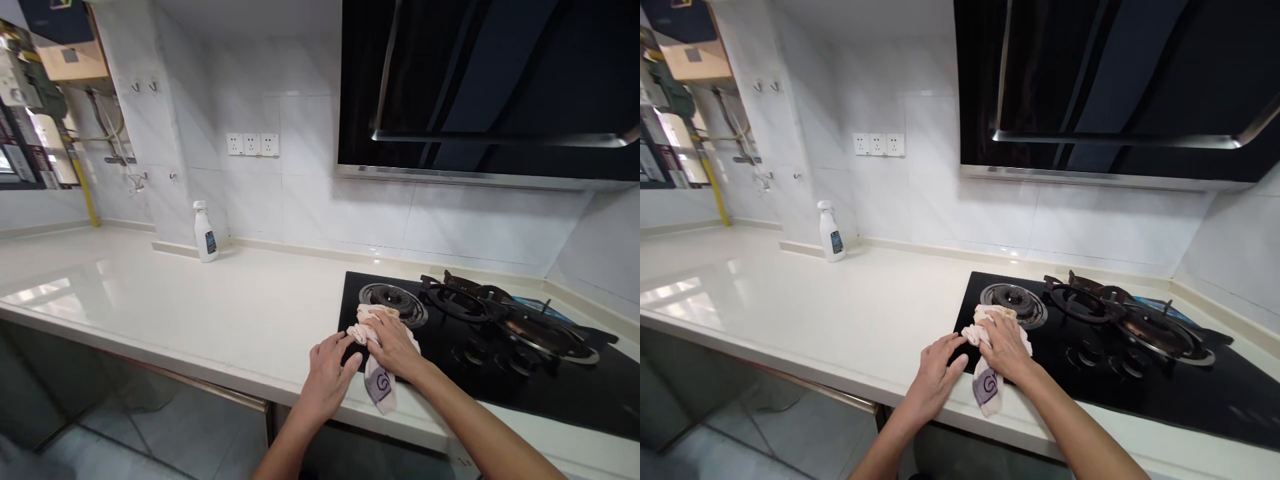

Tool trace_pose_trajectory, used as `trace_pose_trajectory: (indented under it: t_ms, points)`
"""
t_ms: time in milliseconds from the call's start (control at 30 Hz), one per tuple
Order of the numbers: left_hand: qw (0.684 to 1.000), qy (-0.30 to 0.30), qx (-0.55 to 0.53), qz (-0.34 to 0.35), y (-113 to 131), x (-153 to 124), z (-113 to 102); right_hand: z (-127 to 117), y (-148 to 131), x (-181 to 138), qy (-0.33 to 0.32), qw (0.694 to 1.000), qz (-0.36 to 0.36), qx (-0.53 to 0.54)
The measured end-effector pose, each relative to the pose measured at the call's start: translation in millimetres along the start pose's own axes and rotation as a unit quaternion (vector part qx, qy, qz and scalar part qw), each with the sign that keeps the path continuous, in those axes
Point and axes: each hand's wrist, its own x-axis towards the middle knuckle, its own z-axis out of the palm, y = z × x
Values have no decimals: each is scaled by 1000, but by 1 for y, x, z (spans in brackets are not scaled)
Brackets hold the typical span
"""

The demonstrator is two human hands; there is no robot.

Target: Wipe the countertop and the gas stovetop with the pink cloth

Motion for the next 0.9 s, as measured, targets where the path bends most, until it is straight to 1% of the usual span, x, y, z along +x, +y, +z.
trace_pose_trajectory:
  t_ms: [67, 200, 333, 467, 567, 667, 767, 900]
  points:
    - [1000, 6, -2, 6, 1, -2, -1, 10, 1, 22, 14, 1000, -14, 6]
    - [1000, 7, -15, 11, 3, -5, -4, 30, -1, 70, 32, 999, 0, -2]
    - [999, 6, -36, 22, -1, -7, 0, 46, -6, 109, 6, 1000, 18, -17]
    - [999, 8, -53, -2, -4, -6, 6, 55, -8, 132, -22, 998, 57, -33]
    - [998, 21, -55, -14, -2, -6, 5, 57, -9, 140, -37, 995, 79, -41]
    - [997, 45, -54, -13, 1, -6, 4, 53, -14, 138, -50, 993, 94, -46]
    - [996, 64, -55, -36, 2, -5, 3, 44, -24, 129, -60, 992, 98, -47]
    - [992, 78, -63, -78, 0, -2, 4, 32, -42, 106, -78, 993, 72, -43]
